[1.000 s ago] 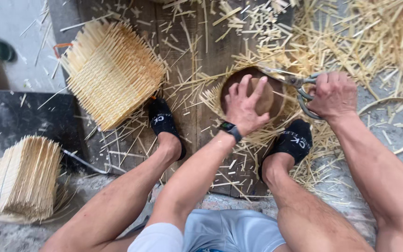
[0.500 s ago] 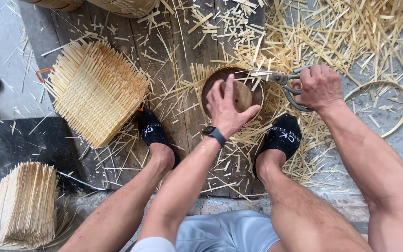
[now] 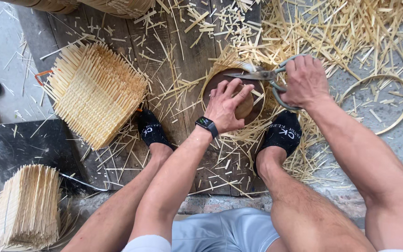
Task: The person sits on the floor of a bamboo workshop and assembles round woven bamboo trays. They trim the edges of a woven bamboo panel with scissors, bend a thin bamboo rim ring around the panel, press the panel over a round wooden mold to shape it, and stack the finished trays with others.
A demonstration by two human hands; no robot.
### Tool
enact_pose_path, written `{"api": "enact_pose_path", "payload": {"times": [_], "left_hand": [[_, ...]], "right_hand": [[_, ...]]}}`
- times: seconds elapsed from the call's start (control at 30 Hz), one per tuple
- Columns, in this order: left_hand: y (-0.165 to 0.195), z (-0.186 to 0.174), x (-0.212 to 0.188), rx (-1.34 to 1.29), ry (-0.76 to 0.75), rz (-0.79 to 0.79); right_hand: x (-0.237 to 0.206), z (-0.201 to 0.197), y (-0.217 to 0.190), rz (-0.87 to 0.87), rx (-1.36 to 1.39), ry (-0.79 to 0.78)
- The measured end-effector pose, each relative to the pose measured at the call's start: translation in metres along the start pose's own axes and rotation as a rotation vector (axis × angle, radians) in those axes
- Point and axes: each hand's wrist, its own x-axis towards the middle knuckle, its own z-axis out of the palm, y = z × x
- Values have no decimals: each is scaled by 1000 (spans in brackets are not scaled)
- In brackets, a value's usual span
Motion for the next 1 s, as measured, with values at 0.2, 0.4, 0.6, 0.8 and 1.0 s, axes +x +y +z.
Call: {"api": "enact_pose_path", "payload": {"times": [0.2,0.4,0.6,0.8,1.0], "left_hand": [[26,21,-5,-117,389,-479],[21,28,-3,-66,225,-354],[6,10,-5,-49,60,-189],[1,-6,1,58,-172,-9],[24,9,-3,-13,99,-300]], "right_hand": [[-2,-1,11,92,92,-522],[-2,4,5,38,18,-188],[-9,6,16,59,117,-276],[-9,17,14,16,15,-350],[-6,5,24,-6,-1,-432]]}}
